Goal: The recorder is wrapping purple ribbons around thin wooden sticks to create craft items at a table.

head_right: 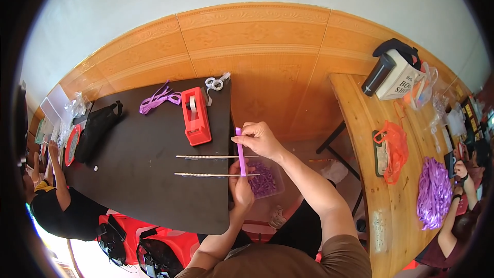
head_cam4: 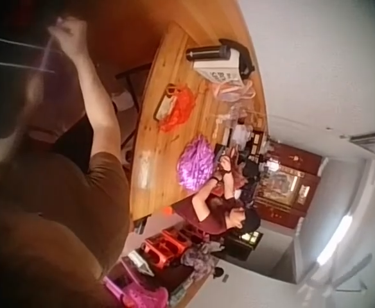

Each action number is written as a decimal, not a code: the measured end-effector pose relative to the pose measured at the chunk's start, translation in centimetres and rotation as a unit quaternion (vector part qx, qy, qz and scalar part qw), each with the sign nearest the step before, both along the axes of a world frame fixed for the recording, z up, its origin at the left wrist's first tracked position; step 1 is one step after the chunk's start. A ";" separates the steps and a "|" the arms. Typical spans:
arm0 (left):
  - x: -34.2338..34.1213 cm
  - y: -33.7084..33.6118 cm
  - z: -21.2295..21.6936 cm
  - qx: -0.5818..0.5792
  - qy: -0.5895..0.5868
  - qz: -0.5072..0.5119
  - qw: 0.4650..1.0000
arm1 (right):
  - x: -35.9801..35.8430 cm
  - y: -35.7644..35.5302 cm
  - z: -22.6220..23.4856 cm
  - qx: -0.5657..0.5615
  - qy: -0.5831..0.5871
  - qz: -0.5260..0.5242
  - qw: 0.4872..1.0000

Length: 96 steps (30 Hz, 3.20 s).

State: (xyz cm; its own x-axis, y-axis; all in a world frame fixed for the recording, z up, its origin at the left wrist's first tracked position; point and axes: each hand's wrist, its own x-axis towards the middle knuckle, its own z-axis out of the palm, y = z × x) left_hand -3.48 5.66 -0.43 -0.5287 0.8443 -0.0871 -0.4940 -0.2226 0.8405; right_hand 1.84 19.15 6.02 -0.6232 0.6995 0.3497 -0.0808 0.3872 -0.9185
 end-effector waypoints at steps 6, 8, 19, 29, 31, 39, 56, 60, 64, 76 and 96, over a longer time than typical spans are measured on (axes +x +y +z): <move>-0.3 0.0 -0.7 0.005 0.019 -0.001 1.000 | 0.4 -0.8 -1.3 -0.091 -0.021 -0.022 0.995; 0.1 0.2 -0.7 0.011 0.026 0.001 1.000 | 0.7 -1.1 -2.7 -0.206 -0.010 -0.023 0.978; -0.3 -0.1 -1.2 0.030 -0.052 -0.042 0.997 | 3.7 -8.4 -9.7 -0.540 0.069 0.016 0.839; -0.1 -1.6 -0.8 0.057 -0.092 -0.030 0.994 | 4.0 -12.6 -5.8 -0.318 0.137 -0.041 0.937; -0.1 -1.7 -0.5 0.046 -0.115 -0.031 0.992 | 3.6 -12.8 -5.5 -0.325 0.136 -0.051 0.935; -0.1 -2.5 0.2 0.043 -0.122 -0.054 0.990 | 2.2 -13.9 -5.8 -0.281 0.150 -0.105 0.942; 1.0 -5.2 5.5 0.000 -0.221 -0.040 0.974 | 2.2 -14.9 -1.6 -0.394 0.151 -0.079 0.903; 0.9 -5.2 5.8 -0.025 -0.230 -0.037 0.972 | 2.3 -14.8 -1.8 -0.425 0.154 -0.065 0.890; 0.1 -5.1 7.6 -0.057 -0.248 -0.070 0.964 | 2.5 -14.6 -1.7 -0.440 0.156 -0.068 0.882; -3.3 -6.1 8.8 -0.048 -0.345 -0.226 0.910 | 7.1 -12.0 3.7 -0.287 0.100 -0.170 0.937; -3.5 -6.6 8.6 -0.018 -0.359 -0.227 0.905 | -11.8 -3.2 5.8 -0.204 -0.064 -0.118 0.970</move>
State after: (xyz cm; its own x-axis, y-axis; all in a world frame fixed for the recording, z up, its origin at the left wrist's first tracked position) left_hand -6.98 -0.97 8.14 0.0756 0.9499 -0.3031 -0.9498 0.1612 0.2683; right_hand -10.00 15.99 11.79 -0.4481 0.8921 -0.0571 0.0915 -0.0178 -0.9957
